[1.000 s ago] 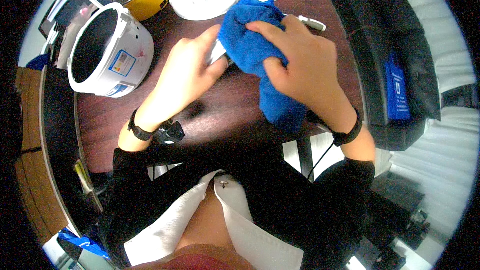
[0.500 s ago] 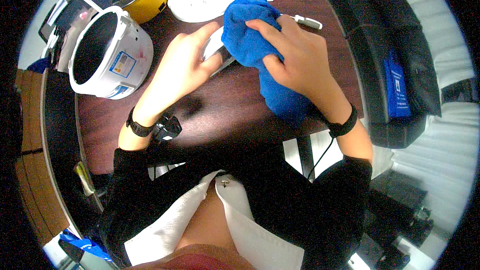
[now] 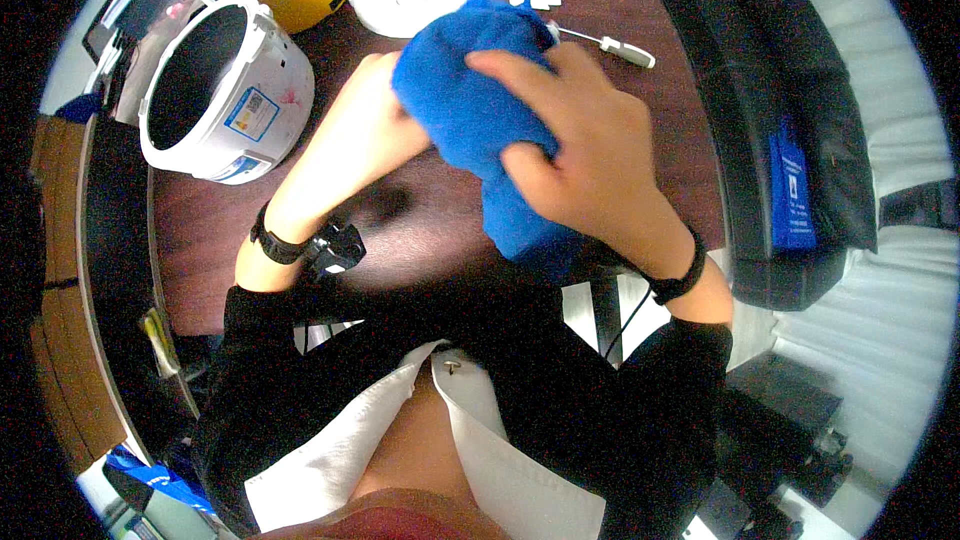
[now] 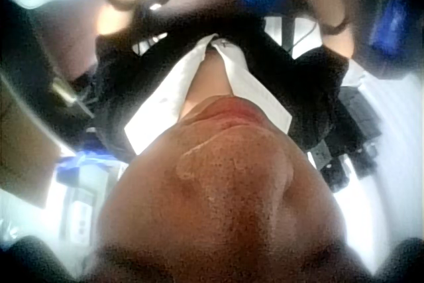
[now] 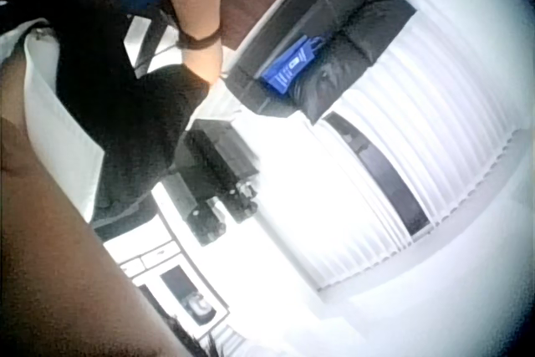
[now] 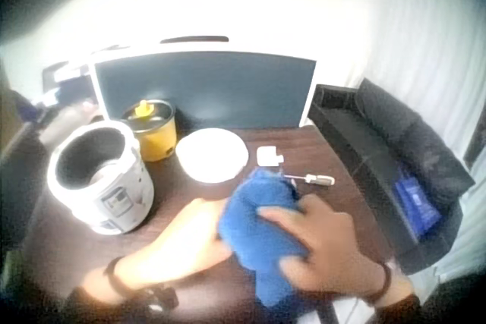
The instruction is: The person uses a screwdriver to remove screws from a white plastic lid and a perforated metal tray of a rice cooker, then wipes the tray with a blue cloth. The person continues to unscrew and separate components of the lid assembly.
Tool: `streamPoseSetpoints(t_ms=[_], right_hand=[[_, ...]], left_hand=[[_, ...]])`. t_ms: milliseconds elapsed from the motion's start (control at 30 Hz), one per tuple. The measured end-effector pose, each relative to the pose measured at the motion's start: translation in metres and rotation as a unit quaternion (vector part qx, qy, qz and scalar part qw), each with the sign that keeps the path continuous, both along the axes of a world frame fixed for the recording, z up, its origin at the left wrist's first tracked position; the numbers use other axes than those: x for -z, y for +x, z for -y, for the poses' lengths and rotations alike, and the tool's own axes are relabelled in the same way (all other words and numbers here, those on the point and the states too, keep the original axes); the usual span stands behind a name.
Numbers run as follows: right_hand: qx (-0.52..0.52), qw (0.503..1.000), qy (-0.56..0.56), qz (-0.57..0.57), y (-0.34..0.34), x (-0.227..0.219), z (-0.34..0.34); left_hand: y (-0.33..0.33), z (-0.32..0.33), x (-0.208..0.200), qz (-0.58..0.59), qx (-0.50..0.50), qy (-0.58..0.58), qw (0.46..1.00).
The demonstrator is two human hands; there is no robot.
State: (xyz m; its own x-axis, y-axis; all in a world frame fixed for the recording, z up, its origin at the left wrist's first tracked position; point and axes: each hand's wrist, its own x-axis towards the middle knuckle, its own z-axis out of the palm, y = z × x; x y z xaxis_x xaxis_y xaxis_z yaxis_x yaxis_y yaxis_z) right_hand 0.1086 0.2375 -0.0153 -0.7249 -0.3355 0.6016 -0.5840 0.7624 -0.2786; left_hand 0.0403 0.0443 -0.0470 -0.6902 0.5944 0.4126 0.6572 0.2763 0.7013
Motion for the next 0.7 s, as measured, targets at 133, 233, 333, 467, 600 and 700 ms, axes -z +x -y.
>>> streamPoseSetpoints(t_ms=[133,233,333,467,600,700], right_hand=[[0.044,0.997,0.059,0.009,-0.009,0.008,0.004],[0.068,0.996,0.050,-0.010,-0.017,0.006,-0.008],[0.065,0.996,0.060,-0.008,-0.018,0.004,-0.013],[0.064,0.993,0.094,-0.032,-0.020,0.004,-0.012],[0.004,0.991,0.135,-0.003,-0.013,0.011,0.005],[0.006,0.991,0.132,0.006,-0.013,0.013,0.007]], left_hand=[[0.001,0.002,-0.003,-0.002,-0.024,-0.023,0.999],[-0.002,0.010,0.000,0.053,-0.021,-0.030,0.998],[-0.002,0.010,0.017,0.073,-0.028,0.014,0.997],[0.002,0.002,0.032,0.062,-0.046,0.063,0.995],[-0.003,-0.003,0.038,0.025,-0.023,0.119,0.992],[-0.006,-0.001,0.036,0.013,-0.009,0.118,0.993]])
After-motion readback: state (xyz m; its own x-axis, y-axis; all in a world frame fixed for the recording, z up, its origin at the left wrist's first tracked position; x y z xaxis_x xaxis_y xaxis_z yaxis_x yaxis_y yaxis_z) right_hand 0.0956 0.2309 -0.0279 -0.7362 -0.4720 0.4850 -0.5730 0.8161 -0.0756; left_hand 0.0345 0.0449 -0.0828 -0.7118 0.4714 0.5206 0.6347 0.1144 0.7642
